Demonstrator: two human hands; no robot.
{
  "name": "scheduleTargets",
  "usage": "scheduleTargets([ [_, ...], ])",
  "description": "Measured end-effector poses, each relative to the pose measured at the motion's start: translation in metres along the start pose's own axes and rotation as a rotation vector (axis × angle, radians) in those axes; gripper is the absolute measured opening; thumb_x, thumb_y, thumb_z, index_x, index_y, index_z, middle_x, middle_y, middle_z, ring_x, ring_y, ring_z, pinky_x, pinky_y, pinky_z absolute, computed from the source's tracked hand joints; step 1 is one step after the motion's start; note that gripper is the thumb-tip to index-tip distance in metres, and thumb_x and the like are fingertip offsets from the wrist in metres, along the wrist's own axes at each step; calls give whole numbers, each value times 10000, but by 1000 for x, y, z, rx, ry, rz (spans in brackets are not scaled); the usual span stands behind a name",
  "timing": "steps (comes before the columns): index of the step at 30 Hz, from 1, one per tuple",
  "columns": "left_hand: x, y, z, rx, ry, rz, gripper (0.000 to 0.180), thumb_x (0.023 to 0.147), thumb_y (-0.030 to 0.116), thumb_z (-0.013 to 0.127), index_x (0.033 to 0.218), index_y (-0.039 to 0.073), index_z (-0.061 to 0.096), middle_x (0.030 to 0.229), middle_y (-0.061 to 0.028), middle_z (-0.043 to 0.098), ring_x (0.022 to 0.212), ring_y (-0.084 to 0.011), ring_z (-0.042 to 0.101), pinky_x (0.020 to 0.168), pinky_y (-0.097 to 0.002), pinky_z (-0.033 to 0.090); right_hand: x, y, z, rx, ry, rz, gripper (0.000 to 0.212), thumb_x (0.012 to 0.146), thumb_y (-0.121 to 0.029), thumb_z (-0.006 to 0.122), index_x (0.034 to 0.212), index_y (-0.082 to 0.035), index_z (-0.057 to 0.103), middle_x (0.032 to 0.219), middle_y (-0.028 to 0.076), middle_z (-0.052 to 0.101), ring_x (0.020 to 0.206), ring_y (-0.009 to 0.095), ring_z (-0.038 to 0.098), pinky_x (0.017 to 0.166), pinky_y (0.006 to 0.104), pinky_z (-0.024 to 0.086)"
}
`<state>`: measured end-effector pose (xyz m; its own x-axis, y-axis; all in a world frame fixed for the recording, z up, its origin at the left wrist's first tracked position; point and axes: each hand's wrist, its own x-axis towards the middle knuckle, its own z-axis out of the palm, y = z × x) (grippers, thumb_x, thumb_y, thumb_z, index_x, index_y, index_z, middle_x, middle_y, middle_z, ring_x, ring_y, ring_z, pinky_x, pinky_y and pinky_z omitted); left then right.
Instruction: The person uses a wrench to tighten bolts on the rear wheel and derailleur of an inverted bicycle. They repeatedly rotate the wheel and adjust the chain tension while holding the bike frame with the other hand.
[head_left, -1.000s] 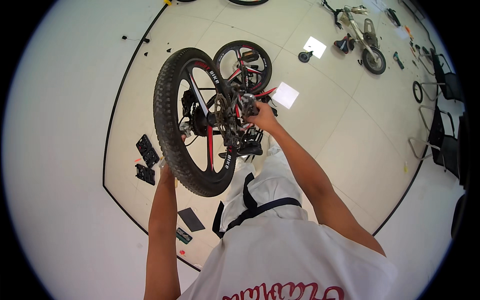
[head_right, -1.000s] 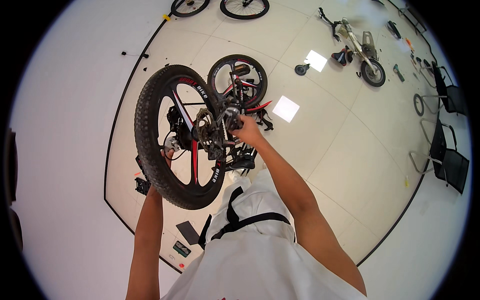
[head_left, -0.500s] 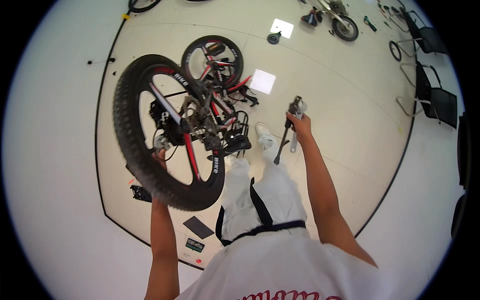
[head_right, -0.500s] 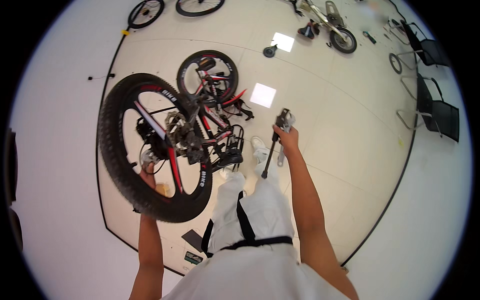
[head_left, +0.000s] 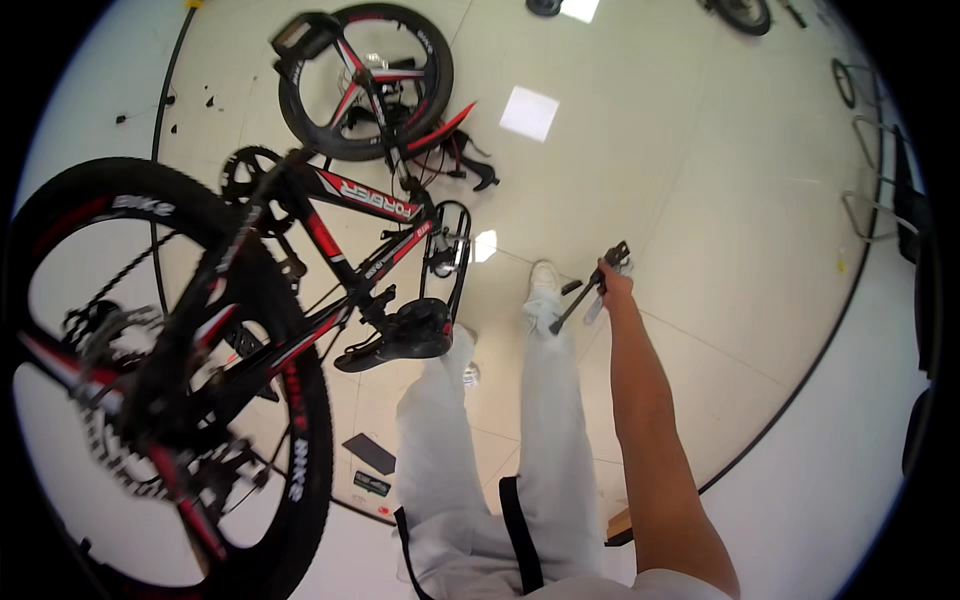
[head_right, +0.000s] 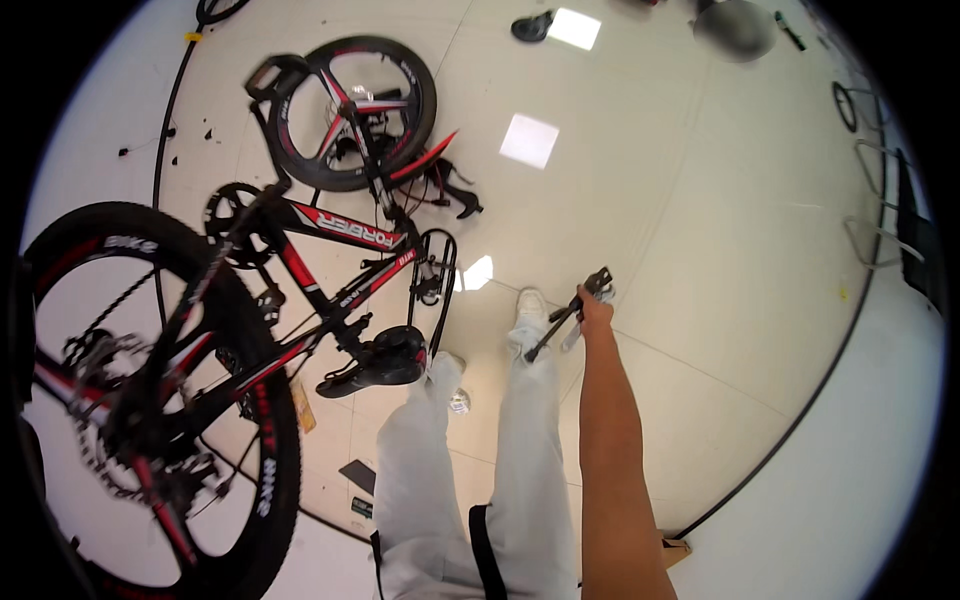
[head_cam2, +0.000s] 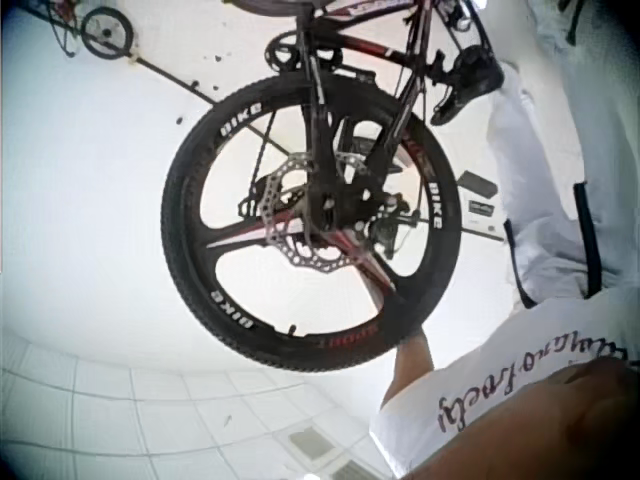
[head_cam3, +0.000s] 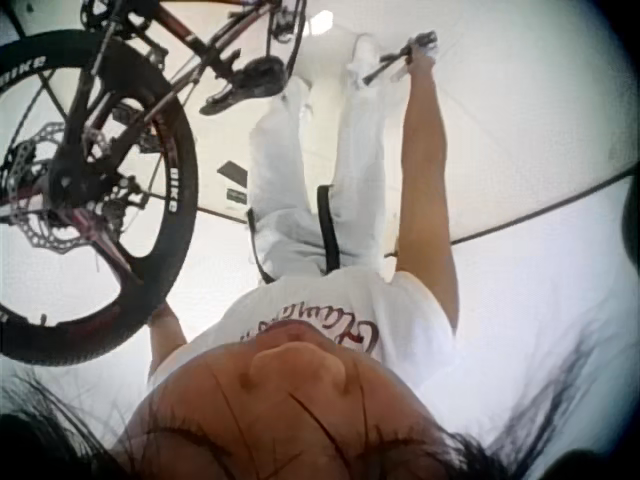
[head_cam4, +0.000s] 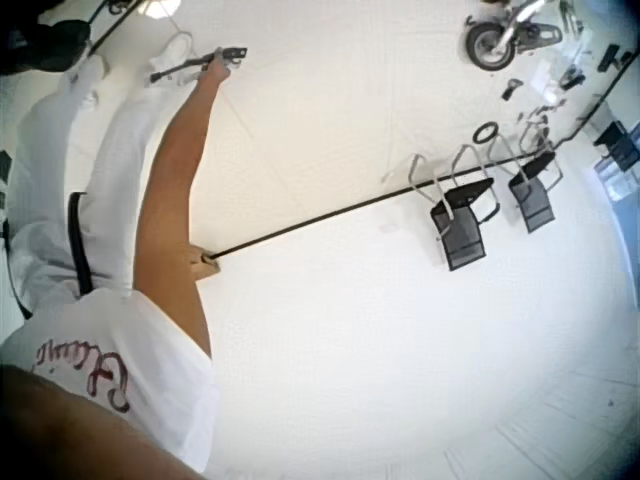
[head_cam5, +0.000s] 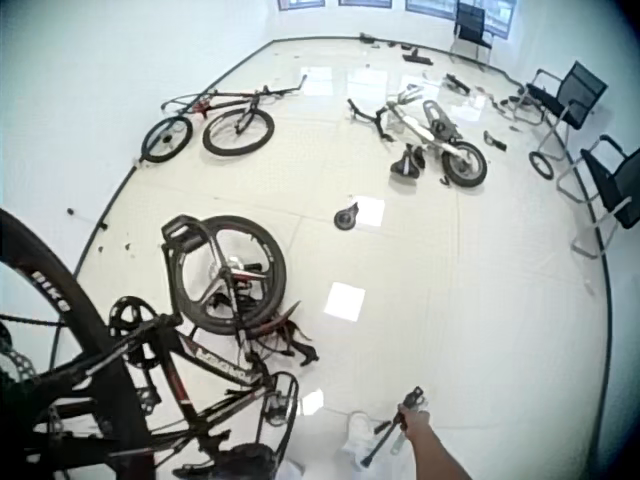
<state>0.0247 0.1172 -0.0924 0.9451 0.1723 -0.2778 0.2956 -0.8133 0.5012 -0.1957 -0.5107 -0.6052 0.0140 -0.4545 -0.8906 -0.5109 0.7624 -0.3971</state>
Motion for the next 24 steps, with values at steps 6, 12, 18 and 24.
scheduleTargets([
  [6,10,-15,70,64,18,-49,342,983,287,530,1133,-14,592,924,-26,624,795,-124,521,683,-269,433,172,41,58,33,287,-67,208,771,-114,794,764,-25,606,671,71,586,533,176,510,455,343,371],
  [12,-13,-20,84,122,64,-111,343,981,288,535,1136,-12,593,930,-26,626,803,-125,526,689,-271,435,217,67,78,144,483,18,323,774,-228,774,846,56,638,708,139,656,602,256,620,570,424,477],
  [18,0,-35,102,126,49,-140,343,980,289,539,1139,-10,593,936,-26,629,811,-126,531,695,-273,438,134,129,138,-815,41,-795,220,801,-246,675,750,-33,654,643,124,629,626,294,617,583,422,485],
  [24,7,-40,119,134,53,-128,343,978,290,544,1142,-8,593,942,-26,632,818,-127,536,701,-274,441,108,176,267,-1285,-679,-1183,165,768,-161,629,924,-109,645,919,89,636,811,322,653,696,444,527],
])
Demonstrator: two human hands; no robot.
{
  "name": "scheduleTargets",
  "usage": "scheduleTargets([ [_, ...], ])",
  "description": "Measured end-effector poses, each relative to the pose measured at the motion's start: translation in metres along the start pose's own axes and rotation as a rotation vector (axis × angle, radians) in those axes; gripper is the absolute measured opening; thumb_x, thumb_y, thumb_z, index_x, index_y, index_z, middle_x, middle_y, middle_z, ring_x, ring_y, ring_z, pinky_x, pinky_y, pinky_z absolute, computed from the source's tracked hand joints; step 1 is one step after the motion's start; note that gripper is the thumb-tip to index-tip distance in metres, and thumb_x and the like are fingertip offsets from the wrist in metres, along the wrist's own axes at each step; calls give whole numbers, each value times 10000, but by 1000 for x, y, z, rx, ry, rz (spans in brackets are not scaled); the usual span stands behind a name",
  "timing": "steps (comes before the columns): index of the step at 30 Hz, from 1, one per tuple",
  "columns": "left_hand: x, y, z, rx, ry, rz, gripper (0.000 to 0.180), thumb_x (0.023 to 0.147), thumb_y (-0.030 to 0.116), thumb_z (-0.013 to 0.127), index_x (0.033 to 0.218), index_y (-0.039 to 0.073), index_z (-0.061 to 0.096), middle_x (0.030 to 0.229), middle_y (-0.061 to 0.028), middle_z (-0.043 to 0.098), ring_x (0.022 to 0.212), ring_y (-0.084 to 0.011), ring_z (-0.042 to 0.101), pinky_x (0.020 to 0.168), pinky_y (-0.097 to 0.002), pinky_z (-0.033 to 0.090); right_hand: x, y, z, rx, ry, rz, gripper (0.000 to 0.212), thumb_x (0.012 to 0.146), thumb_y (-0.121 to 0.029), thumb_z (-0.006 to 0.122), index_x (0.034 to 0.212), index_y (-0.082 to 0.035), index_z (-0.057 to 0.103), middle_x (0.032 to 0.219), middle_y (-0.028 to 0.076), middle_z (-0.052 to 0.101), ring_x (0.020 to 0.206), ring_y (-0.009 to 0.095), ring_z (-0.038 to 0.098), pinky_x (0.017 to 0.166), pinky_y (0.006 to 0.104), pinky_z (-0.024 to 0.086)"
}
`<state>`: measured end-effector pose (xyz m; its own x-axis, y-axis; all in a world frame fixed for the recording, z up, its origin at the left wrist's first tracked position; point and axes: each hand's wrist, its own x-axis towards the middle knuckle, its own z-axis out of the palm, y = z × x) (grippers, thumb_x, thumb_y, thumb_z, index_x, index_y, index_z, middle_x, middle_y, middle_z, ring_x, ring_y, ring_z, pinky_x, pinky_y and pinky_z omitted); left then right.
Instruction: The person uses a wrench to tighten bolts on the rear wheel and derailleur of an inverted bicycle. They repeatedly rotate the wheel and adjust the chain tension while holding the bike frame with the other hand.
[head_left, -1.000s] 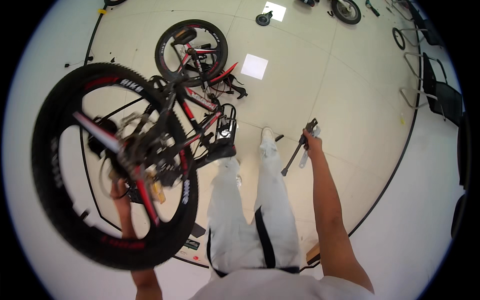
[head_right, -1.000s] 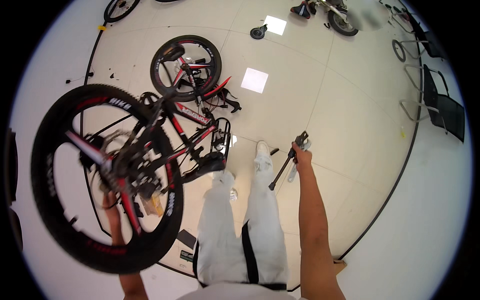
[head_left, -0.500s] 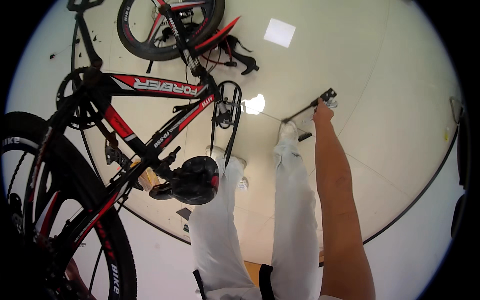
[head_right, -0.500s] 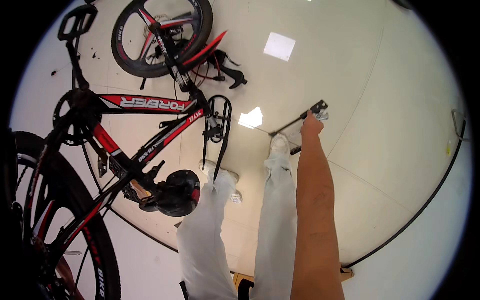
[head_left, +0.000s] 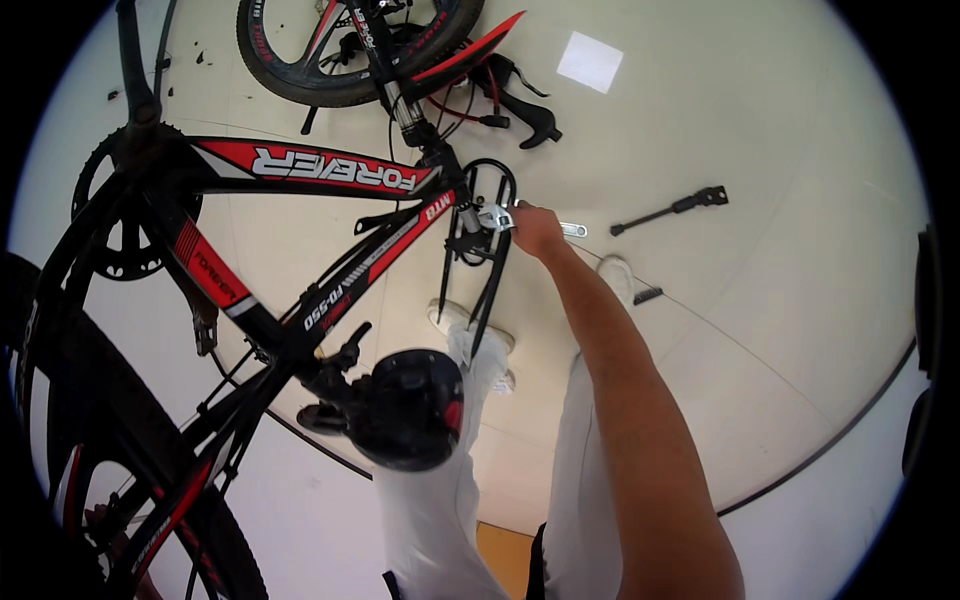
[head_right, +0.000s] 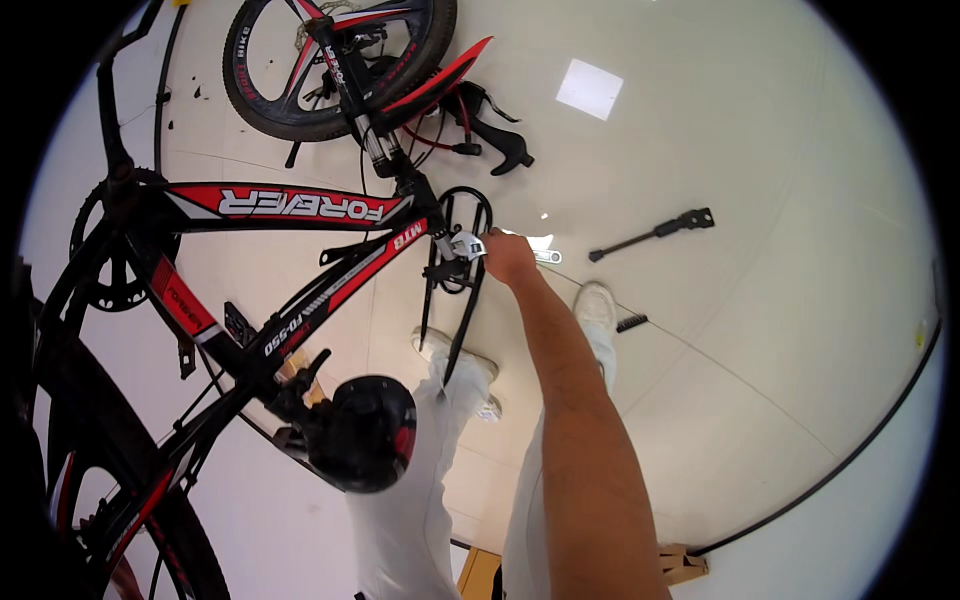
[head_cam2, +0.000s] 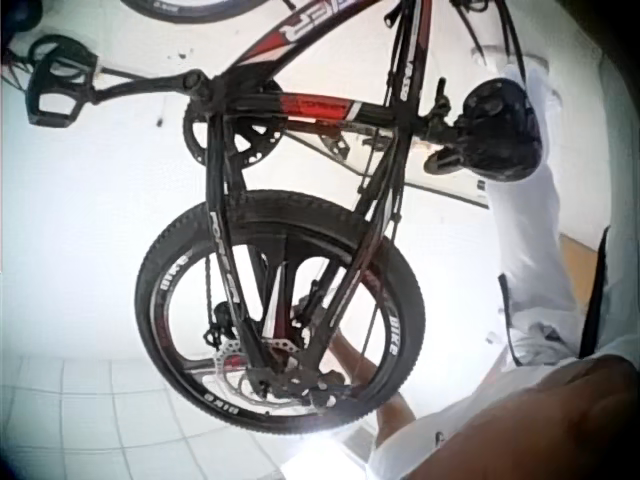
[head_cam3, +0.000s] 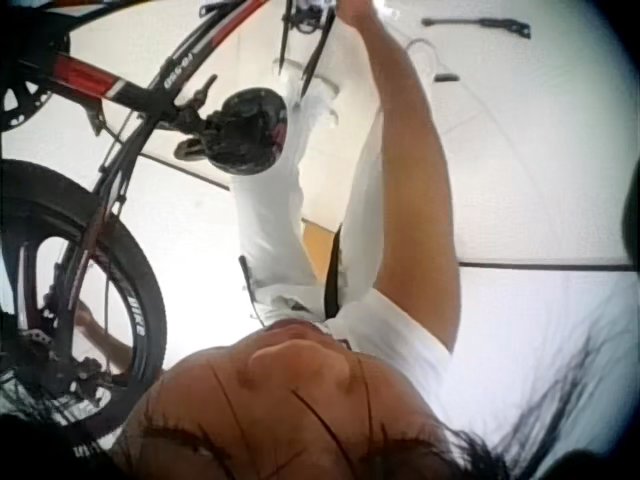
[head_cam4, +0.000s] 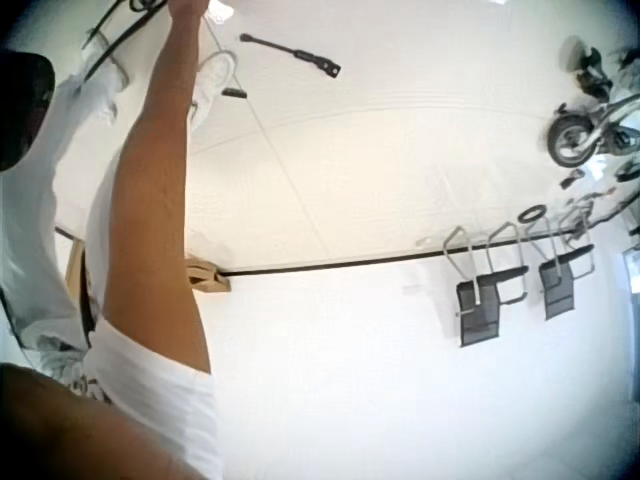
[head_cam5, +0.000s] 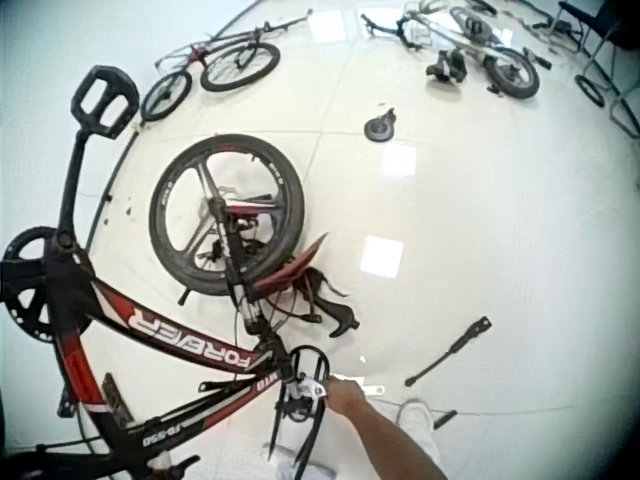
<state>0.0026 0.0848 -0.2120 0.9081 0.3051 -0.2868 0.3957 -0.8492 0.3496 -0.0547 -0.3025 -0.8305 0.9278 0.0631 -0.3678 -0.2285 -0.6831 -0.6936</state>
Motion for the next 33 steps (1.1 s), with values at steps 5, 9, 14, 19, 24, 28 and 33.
scheduleTargets([
  [5,9,0,16,19,6,-4,344,977,290,547,1145,-6,593,948,-26,634,825,-128,540,706,-276,443,61,-1,36,-173,89,-380,128,746,-86,621,837,-141,692,953,41,618,863,233,644,734,372,526],
  [9,16,-3,28,26,-1,-5,344,976,291,550,1147,-5,593,952,-26,636,830,-129,543,710,-277,445,76,0,51,-281,42,-440,83,728,-103,636,777,-129,698,979,37,613,889,216,643,751,359,522],
  [14,27,-8,43,31,-20,3,345,974,291,554,1149,-3,593,957,-26,638,836,-130,547,716,-279,447,81,1,60,-355,8,-460,87,743,-143,619,748,-102,695,861,79,633,777,238,676,622,368,535],
  [19,39,-16,64,30,-34,25,346,973,292,558,1152,-2,594,962,-26,640,842,-131,551,721,-280,450,74,-2,59,-372,188,-443,91,770,-102,585,806,-30,627,899,107,605,751,222,654,588,345,545],
  [24,48,-18,77,24,-61,51,347,971,293,562,1155,0,594,967,-26,643,849,-132,556,726,-282,452,12,53,12,-371,268,-195,188,789,-132,573,953,-41,556,936,108,582,777,224,644,551,357,534],
  [28,51,-25,87,13,-65,67,348,970,293,565,1157,2,594,971,-27,644,854,-133,559,730,-283,454,-58,149,-48,-297,202,158,227,875,-79,495,1090,-5,500,1045,185,601,763,300,686,621,423,563],
  [33,52,-28,94,9,-87,78,349,969,294,569,1159,3,594,976,-27,647,860,-134,563,735,-284,456,-129,233,-135,-518,76,400,141,868,-28,496,1008,-23,484,1033,167,571,804,330,675,619,422,569],
])
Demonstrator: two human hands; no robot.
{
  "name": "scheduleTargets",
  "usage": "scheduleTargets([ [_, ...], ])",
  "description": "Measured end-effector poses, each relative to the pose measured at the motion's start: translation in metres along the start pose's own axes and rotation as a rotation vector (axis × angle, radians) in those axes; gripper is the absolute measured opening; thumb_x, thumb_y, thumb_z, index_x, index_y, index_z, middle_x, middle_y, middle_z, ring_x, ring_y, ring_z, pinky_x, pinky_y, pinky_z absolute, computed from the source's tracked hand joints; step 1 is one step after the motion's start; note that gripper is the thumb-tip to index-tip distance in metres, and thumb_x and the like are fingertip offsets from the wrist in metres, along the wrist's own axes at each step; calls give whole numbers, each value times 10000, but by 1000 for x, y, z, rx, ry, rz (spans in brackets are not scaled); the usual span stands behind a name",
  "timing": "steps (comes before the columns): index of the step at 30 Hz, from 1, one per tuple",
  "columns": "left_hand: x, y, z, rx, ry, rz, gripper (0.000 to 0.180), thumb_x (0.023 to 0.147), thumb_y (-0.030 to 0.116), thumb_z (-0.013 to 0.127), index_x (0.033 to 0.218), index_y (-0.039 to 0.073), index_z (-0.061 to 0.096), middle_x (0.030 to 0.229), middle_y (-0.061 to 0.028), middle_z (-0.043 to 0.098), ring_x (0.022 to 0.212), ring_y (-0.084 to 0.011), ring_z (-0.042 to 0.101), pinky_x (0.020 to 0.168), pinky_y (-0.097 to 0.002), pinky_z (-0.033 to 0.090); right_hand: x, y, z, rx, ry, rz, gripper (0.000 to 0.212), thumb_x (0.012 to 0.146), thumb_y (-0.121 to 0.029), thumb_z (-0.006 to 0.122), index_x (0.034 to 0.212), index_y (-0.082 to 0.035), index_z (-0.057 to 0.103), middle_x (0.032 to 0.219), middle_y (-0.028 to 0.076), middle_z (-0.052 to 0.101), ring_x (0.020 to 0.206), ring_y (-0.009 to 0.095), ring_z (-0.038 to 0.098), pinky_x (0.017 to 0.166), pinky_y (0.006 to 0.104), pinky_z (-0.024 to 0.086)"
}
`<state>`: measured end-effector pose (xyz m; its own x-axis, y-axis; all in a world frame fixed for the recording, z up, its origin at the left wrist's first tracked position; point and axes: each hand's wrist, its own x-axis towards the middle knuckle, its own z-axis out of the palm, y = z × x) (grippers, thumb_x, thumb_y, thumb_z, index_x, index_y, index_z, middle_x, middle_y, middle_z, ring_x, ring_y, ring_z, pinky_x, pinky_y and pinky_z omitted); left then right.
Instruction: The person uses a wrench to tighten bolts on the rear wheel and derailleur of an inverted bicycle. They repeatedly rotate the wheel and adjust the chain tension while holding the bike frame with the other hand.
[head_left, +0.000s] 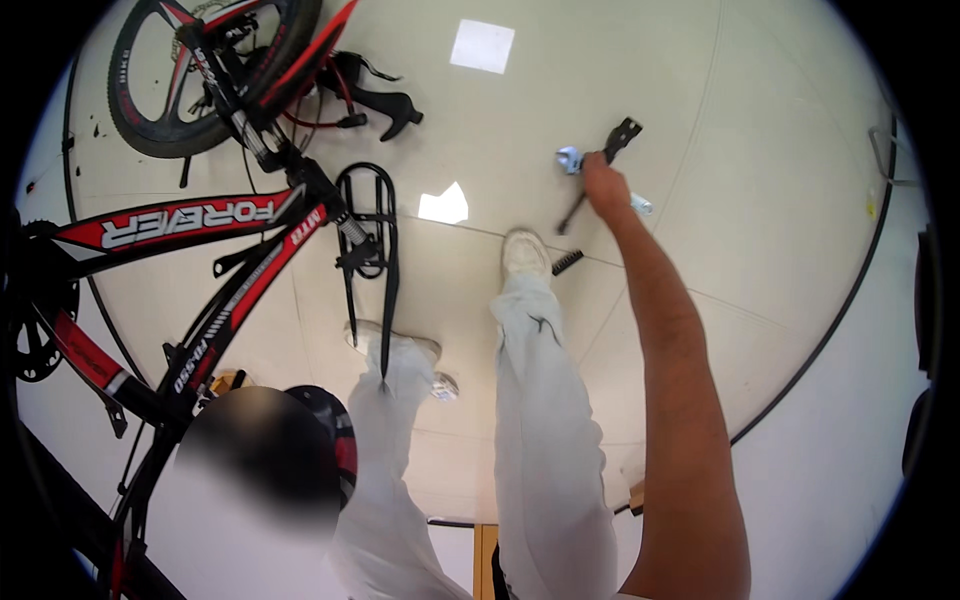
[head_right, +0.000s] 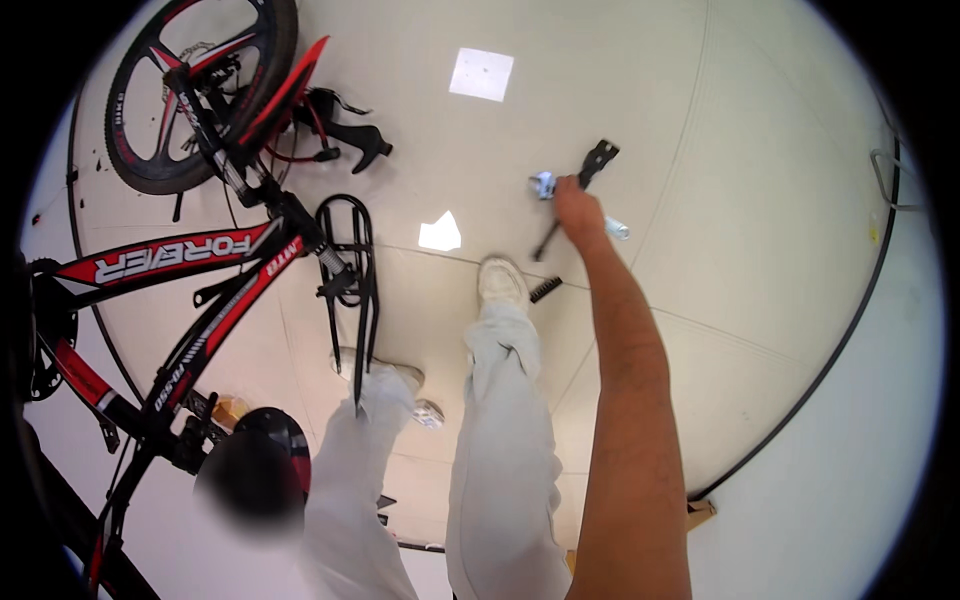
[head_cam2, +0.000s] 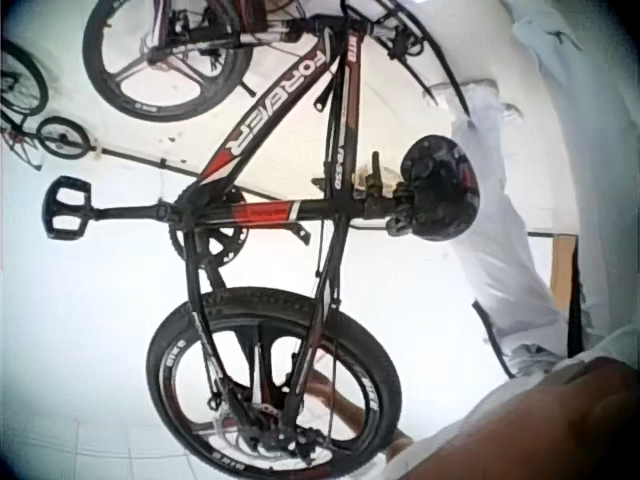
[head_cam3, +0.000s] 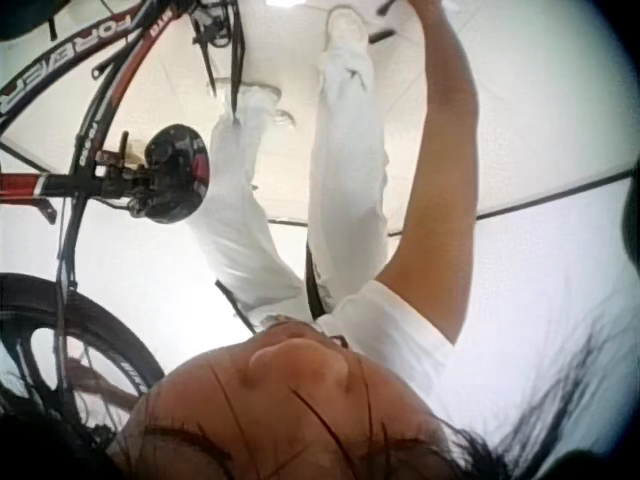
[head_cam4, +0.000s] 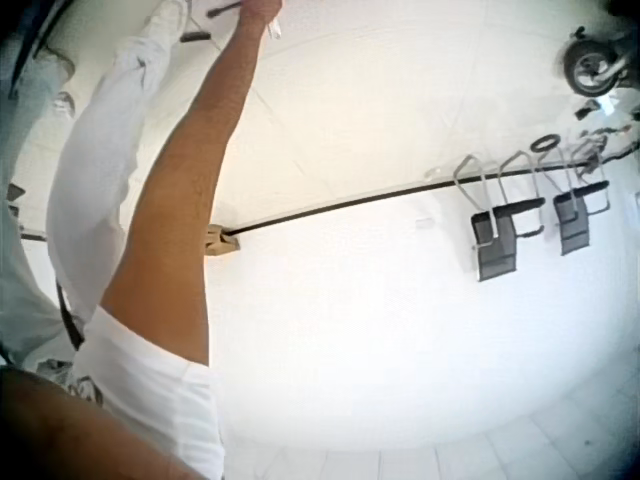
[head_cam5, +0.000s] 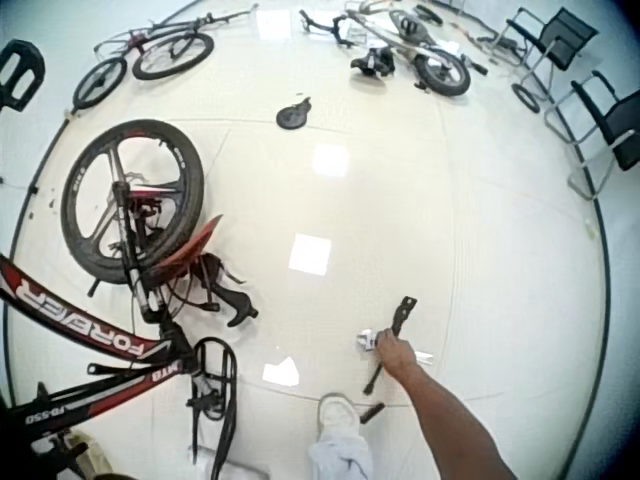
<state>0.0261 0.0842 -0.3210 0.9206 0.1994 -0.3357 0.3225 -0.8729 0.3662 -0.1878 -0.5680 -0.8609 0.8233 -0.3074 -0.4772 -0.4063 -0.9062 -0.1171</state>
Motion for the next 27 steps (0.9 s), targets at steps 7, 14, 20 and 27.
scheduleTargets([
  [7,4,12,-6,-32,-28,36,350,967,295,574,1163,6,594,984,-27,650,869,-135,569,742,-286,459,-62,83,-30,202,91,248,181,889,-153,589,1018,-28,565,1020,187,584,880,404,630,763,485,523],
  [14,-6,44,-59,-129,-43,111,352,965,296,579,1167,8,594,991,-27,653,878,-136,575,749,-289,463,-316,103,24,404,-231,595,403,879,-398,535,873,-18,670,852,218,680,821,378,660,757,498,508],
  [20,-47,97,-142,-228,-61,219,353,963,297,584,1170,10,595,997,-27,656,886,-137,580,755,-290,465,-575,-24,-106,932,-605,923,258,820,-211,616,708,21,606,609,124,615,514,223,600,453,395,465],
  [27,-72,110,-218,-362,-6,372,363,949,316,612,1162,22,609,1031,-46,673,970,-159,599,834,-321,468,-581,-101,-223,1014,-154,687,290,873,-204,599,683,15,586,542,77,553,460,180,539,445,332,425],
])
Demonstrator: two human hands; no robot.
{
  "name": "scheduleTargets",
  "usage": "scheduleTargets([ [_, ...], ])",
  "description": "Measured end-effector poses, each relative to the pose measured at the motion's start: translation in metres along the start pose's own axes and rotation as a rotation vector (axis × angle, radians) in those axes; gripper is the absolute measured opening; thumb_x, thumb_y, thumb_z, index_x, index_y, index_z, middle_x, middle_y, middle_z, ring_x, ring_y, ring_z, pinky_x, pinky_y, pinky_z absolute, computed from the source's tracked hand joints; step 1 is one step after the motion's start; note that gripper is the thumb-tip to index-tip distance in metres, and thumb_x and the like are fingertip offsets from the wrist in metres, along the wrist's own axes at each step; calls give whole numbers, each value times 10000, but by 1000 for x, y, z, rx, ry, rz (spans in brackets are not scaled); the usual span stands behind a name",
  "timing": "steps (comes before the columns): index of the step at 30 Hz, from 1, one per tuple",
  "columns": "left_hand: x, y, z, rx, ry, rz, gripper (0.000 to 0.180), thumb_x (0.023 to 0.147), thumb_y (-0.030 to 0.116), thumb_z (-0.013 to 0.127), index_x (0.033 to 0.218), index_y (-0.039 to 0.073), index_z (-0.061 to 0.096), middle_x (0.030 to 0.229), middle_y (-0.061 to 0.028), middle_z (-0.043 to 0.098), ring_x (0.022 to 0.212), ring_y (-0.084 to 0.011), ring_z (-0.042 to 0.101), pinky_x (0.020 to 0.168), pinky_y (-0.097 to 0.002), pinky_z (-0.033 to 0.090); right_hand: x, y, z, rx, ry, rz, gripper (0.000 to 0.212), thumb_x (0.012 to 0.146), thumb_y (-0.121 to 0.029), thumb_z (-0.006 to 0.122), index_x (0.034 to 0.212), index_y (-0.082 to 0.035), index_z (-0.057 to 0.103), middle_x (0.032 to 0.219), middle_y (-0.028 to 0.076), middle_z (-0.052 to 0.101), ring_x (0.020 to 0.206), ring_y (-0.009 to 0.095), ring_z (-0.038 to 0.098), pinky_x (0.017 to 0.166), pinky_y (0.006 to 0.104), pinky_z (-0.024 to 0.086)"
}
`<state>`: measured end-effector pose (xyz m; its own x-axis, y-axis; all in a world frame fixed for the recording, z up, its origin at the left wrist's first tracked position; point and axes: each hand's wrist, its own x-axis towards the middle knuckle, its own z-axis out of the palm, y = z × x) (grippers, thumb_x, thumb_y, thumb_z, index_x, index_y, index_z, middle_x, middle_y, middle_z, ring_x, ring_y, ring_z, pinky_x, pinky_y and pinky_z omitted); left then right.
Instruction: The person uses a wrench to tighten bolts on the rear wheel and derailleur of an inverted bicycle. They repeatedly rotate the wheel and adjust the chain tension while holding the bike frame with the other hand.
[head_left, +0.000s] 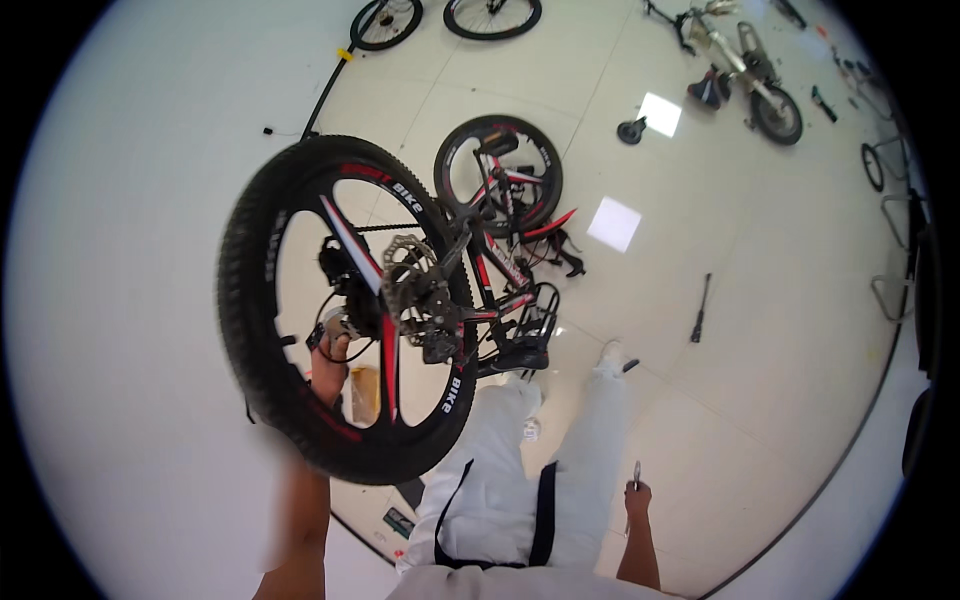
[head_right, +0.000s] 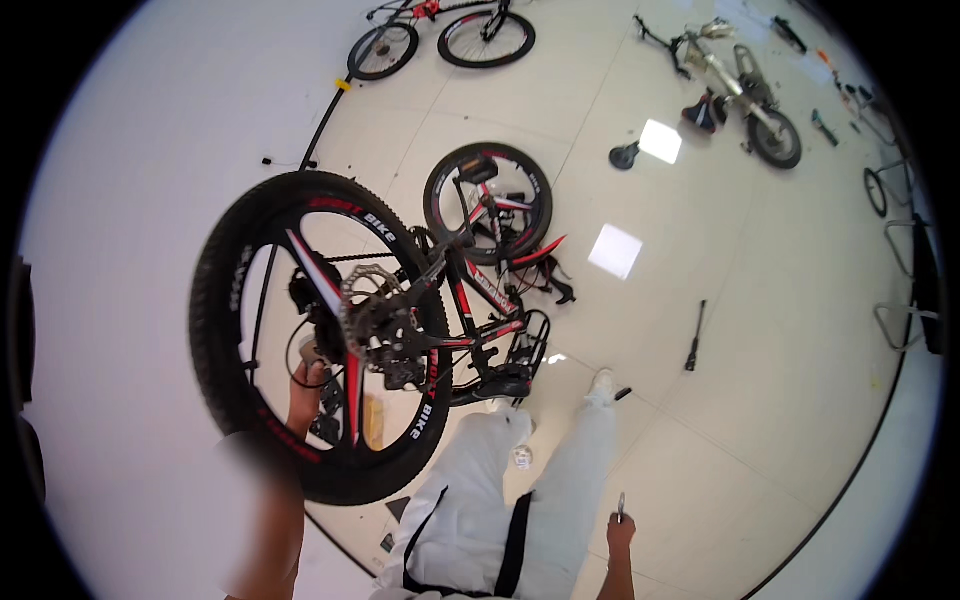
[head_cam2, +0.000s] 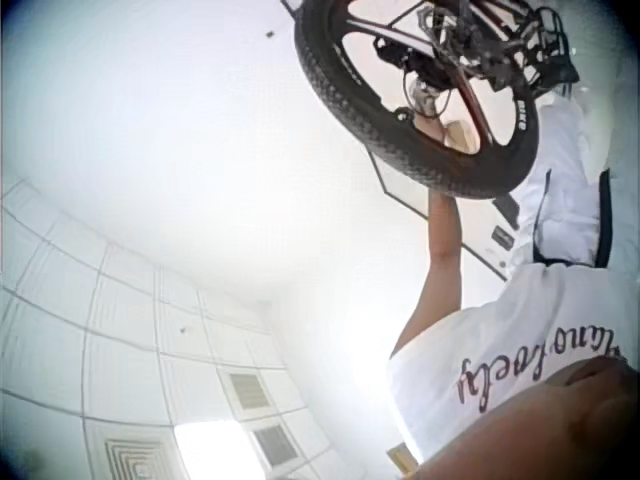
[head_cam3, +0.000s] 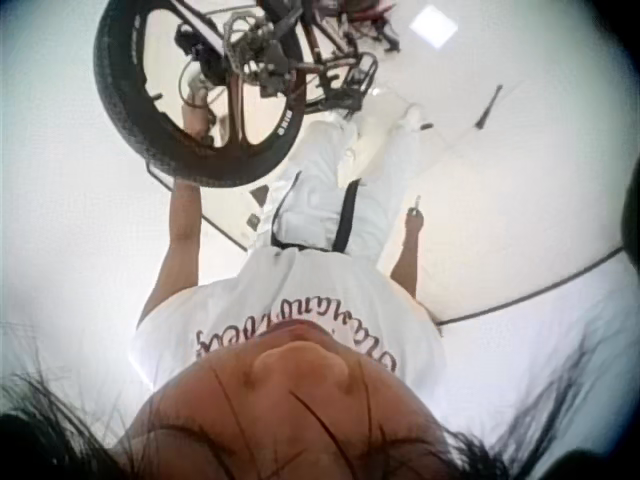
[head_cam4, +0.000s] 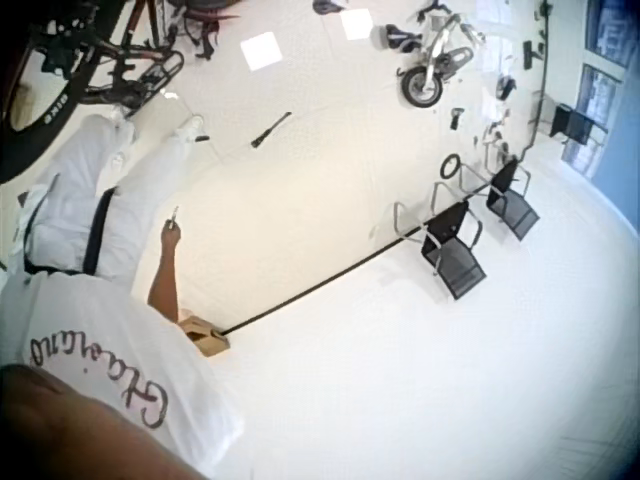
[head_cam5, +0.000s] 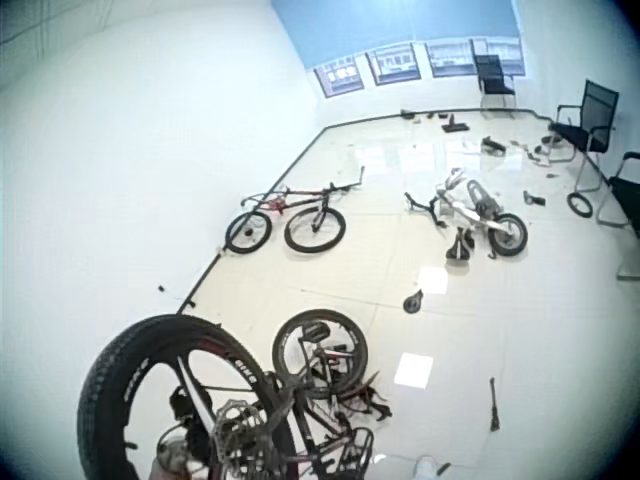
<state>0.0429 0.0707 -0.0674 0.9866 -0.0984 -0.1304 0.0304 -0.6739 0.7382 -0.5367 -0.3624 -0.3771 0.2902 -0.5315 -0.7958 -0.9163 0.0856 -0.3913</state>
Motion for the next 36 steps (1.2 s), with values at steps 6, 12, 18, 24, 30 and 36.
scheduleTargets([
  [6,18,-4,13,522,93,273,432,893,372,627,1150,26,603,977,-150,676,972,-290,623,870,-392,455,-55,-296,-51,87,236,-507,276,890,-178,643,747,31,533,581,72,441,600,107,369,526,324,355],
  [12,17,57,18,469,20,48,473,922,503,524,991,45,620,774,-193,676,769,-403,655,707,-518,480,-235,-526,-40,292,-8,-731,297,807,-216,775,848,22,602,691,1,559,614,76,461,564,248,407],
  [18,14,77,31,379,-17,84,460,908,530,532,930,82,629,722,-153,672,728,-363,662,668,-498,480,-339,-591,7,479,21,-1005,537,722,-292,846,1052,-15,525,853,14,545,737,105,508,678,264,450],
  [24,19,83,38,219,-81,111,445,885,524,568,872,86,646,689,-142,664,686,-353,660,619,-491,483,-337,-596,10,232,259,-1060,399,744,-124,803,1033,-1,557,886,46,606,782,137,567,746,287,474],
  [30,26,80,40,250,-107,208,465,886,499,572,794,49,642,665,-161,647,662,-372,648,585,-484,487,-330,-598,10,316,296,-1017,282,793,-117,753,967,-1,563,877,47,613,780,138,553,752,290,465],
  [36,32,83,29,256,-209,199,489,907,509,534,797,45,643,719,-177,656,700,-380,650,613,-491,492,-326,-595,11,299,323,-1063,279,800,-100,744,975,5,553,874,50,605,789,134,547,753,279,460],
])
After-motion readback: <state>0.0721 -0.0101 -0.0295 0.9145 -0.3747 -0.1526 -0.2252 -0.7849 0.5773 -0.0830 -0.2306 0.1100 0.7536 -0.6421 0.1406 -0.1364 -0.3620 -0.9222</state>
